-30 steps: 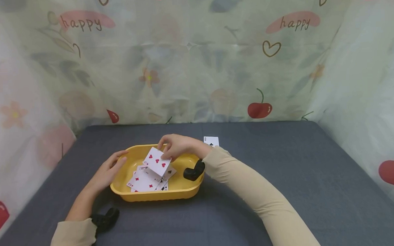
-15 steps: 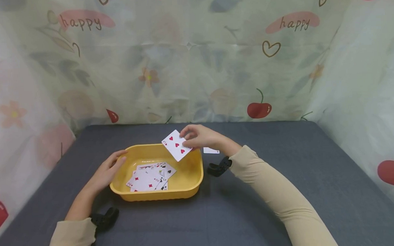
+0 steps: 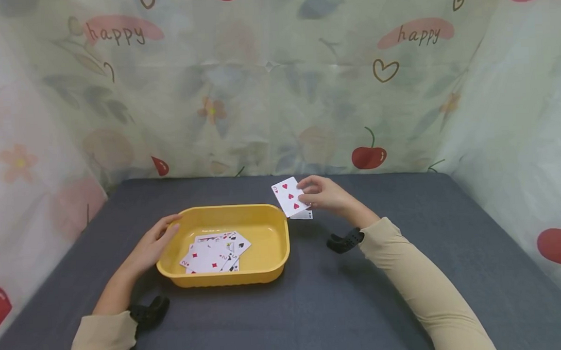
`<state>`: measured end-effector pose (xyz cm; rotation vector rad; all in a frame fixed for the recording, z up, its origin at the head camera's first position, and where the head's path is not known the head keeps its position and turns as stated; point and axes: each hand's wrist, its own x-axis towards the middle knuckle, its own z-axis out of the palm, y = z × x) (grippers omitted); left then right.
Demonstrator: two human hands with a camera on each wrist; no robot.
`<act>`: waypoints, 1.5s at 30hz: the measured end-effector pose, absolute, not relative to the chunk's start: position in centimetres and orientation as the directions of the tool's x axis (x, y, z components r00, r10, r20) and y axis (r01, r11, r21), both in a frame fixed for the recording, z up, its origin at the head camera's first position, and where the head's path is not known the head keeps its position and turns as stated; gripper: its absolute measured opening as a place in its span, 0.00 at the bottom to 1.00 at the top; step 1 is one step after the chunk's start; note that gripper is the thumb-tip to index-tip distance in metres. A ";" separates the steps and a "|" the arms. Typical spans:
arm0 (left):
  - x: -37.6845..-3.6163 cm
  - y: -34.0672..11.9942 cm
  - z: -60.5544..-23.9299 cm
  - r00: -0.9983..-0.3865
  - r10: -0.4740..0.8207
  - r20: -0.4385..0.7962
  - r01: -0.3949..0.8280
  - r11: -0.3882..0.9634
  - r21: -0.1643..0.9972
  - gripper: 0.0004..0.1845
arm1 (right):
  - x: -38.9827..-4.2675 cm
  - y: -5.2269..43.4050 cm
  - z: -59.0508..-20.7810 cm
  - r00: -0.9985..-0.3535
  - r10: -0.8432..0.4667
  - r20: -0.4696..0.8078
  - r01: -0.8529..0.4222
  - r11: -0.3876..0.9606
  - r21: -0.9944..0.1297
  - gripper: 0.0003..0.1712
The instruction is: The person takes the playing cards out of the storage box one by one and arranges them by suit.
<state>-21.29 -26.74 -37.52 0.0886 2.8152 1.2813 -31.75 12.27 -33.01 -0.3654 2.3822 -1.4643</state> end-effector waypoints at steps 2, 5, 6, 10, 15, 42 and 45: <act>-21.3 -26.7 -37.5 -0.997 0.073 -0.015 0.036 0.655 0.755 0.31 | -32.2 13.4 -33.7 -0.934 -0.326 -0.145 -0.017 0.444 -0.896 0.24; -21.3 -26.7 -37.6 -0.997 0.074 -0.012 0.039 0.653 0.756 0.31 | -32.9 15.1 -34.9 -0.954 -0.253 -0.157 0.031 0.440 -0.898 0.25; -21.3 -26.7 -37.6 -0.997 0.074 -0.013 0.038 0.654 0.756 0.31 | -33.1 15.6 -35.3 -0.960 -0.231 -0.161 0.045 0.439 -0.897 0.25; -21.3 -26.7 -37.6 -0.997 0.071 -0.020 0.031 0.653 0.757 0.31 | -33.9 17.5 -36.7 -0.977 -0.135 -0.162 0.080 0.475 -0.877 0.25; -21.3 -26.7 -37.6 -0.997 0.067 -0.027 0.023 0.651 0.759 0.31 | -34.0 18.9 -37.7 -0.981 -0.087 -0.171 0.105 0.499 -0.860 0.25; -21.3 -26.9 -37.7 -0.998 0.060 -0.030 0.017 0.661 0.751 0.32 | -33.6 19.5 -37.5 -0.996 -0.030 -0.087 0.038 0.733 -0.679 0.21; -21.4 -26.9 -37.7 -0.998 0.061 -0.033 0.016 0.657 0.753 0.33 | -33.4 19.1 -37.0 -0.995 -0.052 -0.085 0.022 0.715 -0.699 0.21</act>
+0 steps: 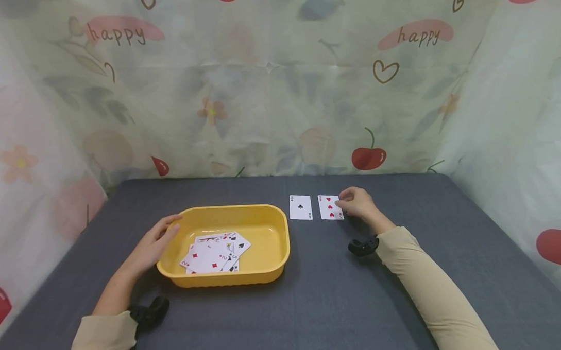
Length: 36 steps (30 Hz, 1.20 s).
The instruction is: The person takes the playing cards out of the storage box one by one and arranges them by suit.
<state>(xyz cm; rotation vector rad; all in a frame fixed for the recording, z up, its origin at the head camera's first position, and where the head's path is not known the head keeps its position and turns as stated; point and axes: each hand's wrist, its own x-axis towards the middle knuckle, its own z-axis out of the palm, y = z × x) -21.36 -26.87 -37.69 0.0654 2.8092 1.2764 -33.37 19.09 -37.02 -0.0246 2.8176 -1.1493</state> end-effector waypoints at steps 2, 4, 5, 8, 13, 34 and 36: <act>-21.4 -26.9 -37.7 -0.997 0.063 -0.035 0.015 0.657 0.754 0.33 | -33.2 18.6 -36.6 -0.992 -0.091 -0.084 -0.002 0.688 -0.726 0.22; -21.4 -26.9 -37.7 -0.997 0.065 -0.037 0.015 0.657 0.754 0.33 | -33.0 17.8 -36.0 -0.987 -0.140 -0.076 -0.033 0.650 -0.759 0.22; -21.4 -26.9 -37.7 -0.997 0.065 -0.036 0.016 0.656 0.754 0.32 | -32.9 17.3 -35.7 -0.983 -0.172 -0.070 -0.054 0.627 -0.777 0.22; -21.4 -26.9 -37.7 -0.997 0.062 -0.036 0.014 0.659 0.752 0.32 | -32.3 15.8 -34.5 -0.966 -0.254 -0.056 -0.105 0.577 -0.810 0.23; -21.4 -26.8 -37.7 -0.997 0.060 -0.042 0.008 0.659 0.752 0.33 | -31.3 13.0 -32.5 -0.926 -0.374 -0.056 -0.159 0.519 -0.839 0.23; -21.3 -26.8 -37.6 -0.997 0.076 -0.029 0.027 0.652 0.758 0.32 | -28.9 -0.5 -31.4 -0.649 -0.744 -0.160 -0.310 0.450 -0.838 0.20; -21.4 -26.8 -37.6 -0.997 0.074 -0.032 0.024 0.651 0.758 0.32 | -28.9 -1.4 -31.8 -0.632 -0.754 -0.178 -0.312 0.458 -0.832 0.20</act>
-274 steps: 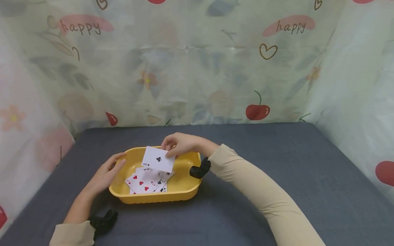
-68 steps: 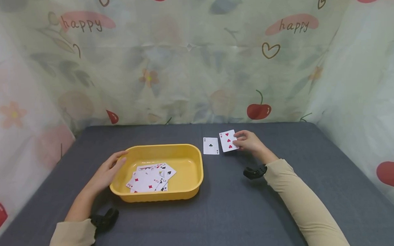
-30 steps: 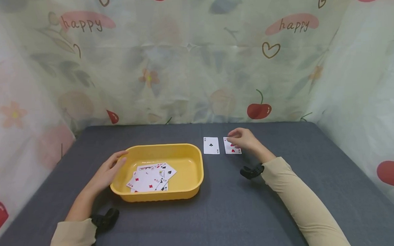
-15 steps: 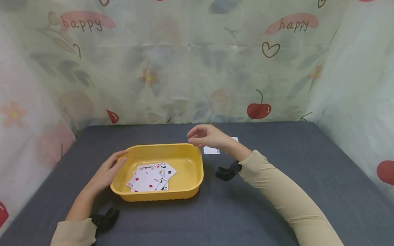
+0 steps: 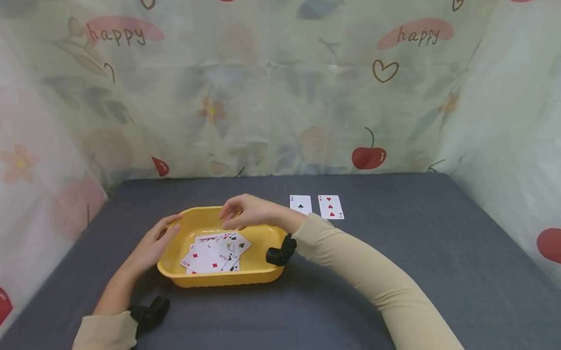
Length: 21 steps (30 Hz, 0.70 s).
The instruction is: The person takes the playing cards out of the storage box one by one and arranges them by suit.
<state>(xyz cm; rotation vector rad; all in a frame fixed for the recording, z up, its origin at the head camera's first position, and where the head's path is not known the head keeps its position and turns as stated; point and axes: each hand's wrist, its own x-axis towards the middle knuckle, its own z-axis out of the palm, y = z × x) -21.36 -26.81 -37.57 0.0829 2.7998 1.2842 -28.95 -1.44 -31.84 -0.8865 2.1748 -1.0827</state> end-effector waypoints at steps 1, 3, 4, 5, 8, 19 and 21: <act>-21.4 -26.8 -37.6 -0.997 0.072 -0.034 0.021 0.653 0.757 0.33 | -29.0 -1.9 -32.1 -0.625 -0.758 -0.188 -0.314 0.464 -0.828 0.20; -21.4 -26.8 -37.6 -0.997 0.071 -0.034 0.020 0.653 0.757 0.32 | -29.1 -2.7 -32.5 -0.610 -0.765 -0.207 -0.323 0.479 -0.817 0.20; -21.4 -26.8 -37.6 -0.997 0.070 -0.033 0.021 0.654 0.756 0.32 | -29.1 -3.1 -32.7 -0.603 -0.767 -0.217 -0.332 0.489 -0.807 0.20; -21.4 -26.8 -37.6 -0.997 0.071 -0.032 0.023 0.654 0.756 0.32 | -29.1 -3.5 -32.9 -0.596 -0.770 -0.228 -0.339 0.498 -0.798 0.19; -21.4 -26.9 -37.6 -0.997 0.076 -0.026 0.031 0.655 0.755 0.32 | -29.3 -4.4 -33.5 -0.584 -0.770 -0.256 -0.360 0.529 -0.768 0.18; -21.5 -27.0 -37.7 -0.996 0.085 -0.025 0.037 0.653 0.757 0.32 | -29.3 -6.2 -35.1 -0.580 -0.731 -0.360 -0.348 0.622 -0.702 0.17; -21.5 -27.0 -37.7 -0.996 0.085 -0.024 0.038 0.653 0.756 0.31 | -29.1 -6.4 -35.2 -0.587 -0.724 -0.363 -0.366 0.637 -0.678 0.18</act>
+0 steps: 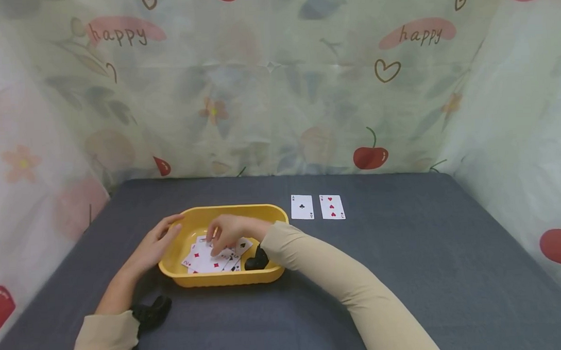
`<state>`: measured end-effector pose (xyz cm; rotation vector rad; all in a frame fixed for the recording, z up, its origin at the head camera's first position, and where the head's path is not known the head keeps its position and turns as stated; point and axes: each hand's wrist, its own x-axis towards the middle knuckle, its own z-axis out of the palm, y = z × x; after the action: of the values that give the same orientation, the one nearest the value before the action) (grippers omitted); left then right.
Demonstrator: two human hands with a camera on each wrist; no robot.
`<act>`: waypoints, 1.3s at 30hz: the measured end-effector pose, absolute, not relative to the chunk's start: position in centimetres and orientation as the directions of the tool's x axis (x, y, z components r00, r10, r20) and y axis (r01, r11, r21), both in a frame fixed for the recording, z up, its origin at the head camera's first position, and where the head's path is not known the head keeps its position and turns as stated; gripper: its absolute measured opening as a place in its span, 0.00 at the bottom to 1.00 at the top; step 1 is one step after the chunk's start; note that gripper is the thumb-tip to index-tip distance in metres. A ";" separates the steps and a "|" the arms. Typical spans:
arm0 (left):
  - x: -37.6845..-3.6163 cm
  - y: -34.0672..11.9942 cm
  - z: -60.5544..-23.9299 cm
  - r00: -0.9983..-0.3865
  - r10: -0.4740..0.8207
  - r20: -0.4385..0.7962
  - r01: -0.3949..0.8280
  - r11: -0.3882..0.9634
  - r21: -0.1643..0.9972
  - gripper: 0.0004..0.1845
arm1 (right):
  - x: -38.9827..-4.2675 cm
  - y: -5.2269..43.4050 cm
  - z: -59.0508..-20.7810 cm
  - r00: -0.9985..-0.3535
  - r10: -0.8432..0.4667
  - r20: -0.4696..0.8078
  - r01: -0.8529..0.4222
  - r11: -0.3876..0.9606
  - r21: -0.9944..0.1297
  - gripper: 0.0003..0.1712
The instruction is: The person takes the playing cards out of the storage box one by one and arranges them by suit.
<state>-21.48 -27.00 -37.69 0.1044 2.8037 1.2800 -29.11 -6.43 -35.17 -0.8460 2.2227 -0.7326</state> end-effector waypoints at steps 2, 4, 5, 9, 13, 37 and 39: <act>-21.5 -27.0 -37.7 -0.996 0.083 -0.025 0.036 0.655 0.755 0.32 | -28.9 -6.6 -35.2 -0.595 -0.715 -0.366 -0.381 0.652 -0.655 0.19; -21.5 -27.0 -37.7 -0.997 0.081 -0.022 0.036 0.652 0.757 0.31 | -28.8 -6.7 -35.2 -0.610 -0.701 -0.368 -0.396 0.673 -0.625 0.21; -21.5 -26.9 -37.7 -0.997 0.078 -0.021 0.036 0.651 0.758 0.31 | -28.7 -6.8 -35.2 -0.616 -0.696 -0.368 -0.405 0.681 -0.610 0.22; -21.4 -26.9 -37.7 -0.997 0.072 -0.018 0.033 0.646 0.762 0.32 | -28.6 -7.1 -35.4 -0.644 -0.673 -0.363 -0.458 0.720 -0.522 0.25; -21.4 -26.9 -37.7 -0.997 0.073 -0.012 0.038 0.644 0.764 0.32 | -28.4 -7.3 -35.5 -0.653 -0.664 -0.364 -0.493 0.738 -0.460 0.26; -21.4 -26.8 -37.6 -0.997 0.075 -0.014 0.037 0.640 0.767 0.31 | -30.2 -3.2 -33.1 -0.573 -0.725 -0.382 -0.297 0.618 -0.728 0.09; -21.4 -26.8 -37.6 -0.997 0.073 -0.010 0.040 0.642 0.766 0.31 | -30.4 -2.5 -32.6 -0.593 -0.718 -0.364 -0.277 0.607 -0.745 0.11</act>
<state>-21.35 -26.77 -37.62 0.0967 2.8103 1.3090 -30.40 -2.48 -32.63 -0.7804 2.1644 -0.8529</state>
